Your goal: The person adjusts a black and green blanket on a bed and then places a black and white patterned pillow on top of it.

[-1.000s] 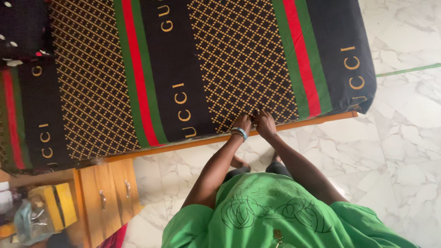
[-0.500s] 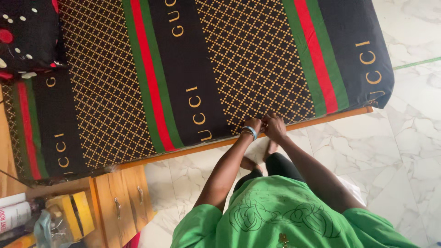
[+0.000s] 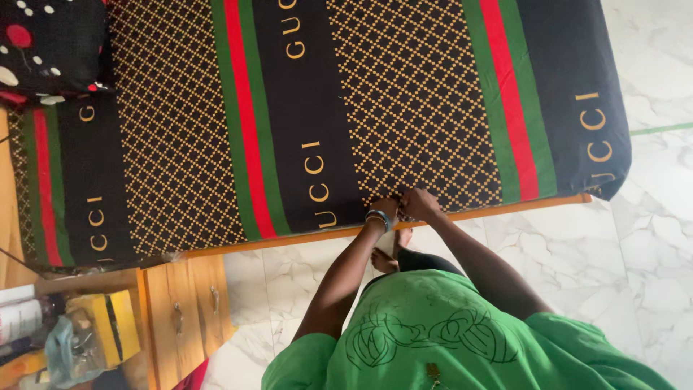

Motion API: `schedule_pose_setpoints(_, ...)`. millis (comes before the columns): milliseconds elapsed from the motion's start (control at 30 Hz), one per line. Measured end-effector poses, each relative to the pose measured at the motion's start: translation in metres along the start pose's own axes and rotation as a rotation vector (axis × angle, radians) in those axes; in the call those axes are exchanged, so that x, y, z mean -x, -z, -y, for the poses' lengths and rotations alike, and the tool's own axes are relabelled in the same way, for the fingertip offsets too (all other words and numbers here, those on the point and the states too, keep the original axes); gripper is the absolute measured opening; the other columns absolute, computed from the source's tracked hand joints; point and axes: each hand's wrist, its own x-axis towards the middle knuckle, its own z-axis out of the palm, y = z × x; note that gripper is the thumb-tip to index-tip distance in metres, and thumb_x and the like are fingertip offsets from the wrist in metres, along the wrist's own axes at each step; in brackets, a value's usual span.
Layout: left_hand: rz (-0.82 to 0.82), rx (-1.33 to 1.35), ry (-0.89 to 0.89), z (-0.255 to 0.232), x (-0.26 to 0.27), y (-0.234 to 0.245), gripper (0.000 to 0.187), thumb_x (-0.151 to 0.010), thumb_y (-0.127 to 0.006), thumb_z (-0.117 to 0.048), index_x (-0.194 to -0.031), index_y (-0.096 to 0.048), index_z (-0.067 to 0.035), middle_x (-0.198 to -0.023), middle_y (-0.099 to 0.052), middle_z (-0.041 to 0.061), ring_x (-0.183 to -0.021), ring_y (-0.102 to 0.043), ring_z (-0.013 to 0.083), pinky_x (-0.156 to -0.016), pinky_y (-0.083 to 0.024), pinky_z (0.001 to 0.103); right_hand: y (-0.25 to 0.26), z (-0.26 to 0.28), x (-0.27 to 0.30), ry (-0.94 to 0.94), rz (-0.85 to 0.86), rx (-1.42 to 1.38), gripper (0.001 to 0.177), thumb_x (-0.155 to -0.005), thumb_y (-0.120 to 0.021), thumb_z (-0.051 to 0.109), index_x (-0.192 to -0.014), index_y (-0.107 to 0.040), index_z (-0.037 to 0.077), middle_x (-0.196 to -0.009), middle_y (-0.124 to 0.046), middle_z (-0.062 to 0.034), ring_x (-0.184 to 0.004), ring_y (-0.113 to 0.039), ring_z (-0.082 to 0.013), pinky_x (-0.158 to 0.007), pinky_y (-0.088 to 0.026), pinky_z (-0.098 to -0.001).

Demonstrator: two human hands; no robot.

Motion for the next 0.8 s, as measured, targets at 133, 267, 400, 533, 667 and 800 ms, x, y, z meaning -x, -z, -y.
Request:
schedule_pose_setpoints(133, 0.129, 0.145, 0.06, 0.006, -0.01, 0.009, 0.026, -0.087, -0.068, -0.02, -0.107, -0.077, -0.007, -0.115, -0.073, 0.02, -0.107, -0.071, 0.0359, -0.093, -0.057, 0.046, -0.004, 0.021, -0.013, -0.034, -0.134, -0.245, 0.016, -0.08, -0.074, 0.026, -0.094, -0.078, 0.019, -0.093, -0.077, -0.0117, -0.089, -0.075, -0.0346, -0.076, -0.059, -0.046)
schedule_pose_setpoints(267, 0.185, 0.23, 0.0, 0.02, -0.015, 0.019, 0.032, -0.097, -0.065, -0.034, -0.102, -0.082, -0.007, -0.107, -0.076, 0.019, -0.101, -0.075, 0.034, -0.094, -0.057, 0.044, 0.014, 0.016, -0.028, 0.12, 0.139, -0.084, 0.032, -0.068, -0.09, 0.034, -0.088, -0.075, 0.014, -0.09, -0.076, -0.0116, -0.086, -0.074, -0.0306, -0.076, -0.059, -0.0435)
schedule_pose_setpoints(400, 0.002, 0.331, 0.135, 0.054, -0.004, 0.029, 0.031, -0.089, -0.07, -0.037, -0.096, -0.083, -0.01, -0.103, -0.078, 0.017, -0.098, -0.076, 0.0324, -0.092, -0.059, 0.042, 0.024, 0.023, -0.046, 0.018, 0.226, -0.251, 0.022, -0.078, -0.081, 0.031, -0.09, -0.077, 0.013, -0.086, -0.078, -0.0153, -0.081, -0.08, -0.0317, -0.073, -0.062, -0.0426)
schedule_pose_setpoints(533, -0.299, 0.357, 0.502, 0.079, 0.007, 0.035, 0.029, -0.089, -0.075, -0.035, -0.099, -0.078, -0.008, -0.105, -0.075, 0.019, -0.102, -0.072, 0.0372, -0.088, -0.058, 0.047, 0.012, 0.043, -0.053, 0.132, -0.183, -0.205, 0.02, -0.079, -0.077, 0.025, -0.093, -0.076, 0.01, -0.092, -0.077, -0.016, -0.09, -0.074, -0.0343, -0.08, -0.058, -0.0453)
schedule_pose_setpoints(667, -0.259, 0.461, 0.587, 0.083, 0.016, 0.032, 0.034, -0.076, -0.083, -0.037, -0.096, -0.078, -0.011, -0.106, -0.076, 0.015, -0.104, -0.072, 0.0359, -0.091, -0.057, 0.045, 0.011, 0.059, -0.063, 0.105, 0.122, 0.144, 0.03, -0.075, -0.079, 0.02, -0.103, -0.073, 0.011, -0.1, -0.074, -0.0171, -0.097, -0.073, -0.0359, -0.081, -0.06, -0.0479)
schedule_pose_setpoints(800, -0.097, 0.269, 0.507, 0.077, 0.013, 0.043, 0.039, -0.079, -0.082, -0.042, -0.103, -0.077, -0.011, -0.114, -0.073, 0.015, -0.107, -0.07, 0.0366, -0.089, -0.059, 0.046, 0.017, 0.08, -0.061, 0.193, 0.246, 0.292, 0.028, -0.076, -0.077, 0.023, -0.101, -0.079, 0.009, -0.102, -0.077, -0.018, -0.099, -0.076, -0.0333, -0.085, -0.062, -0.0444)
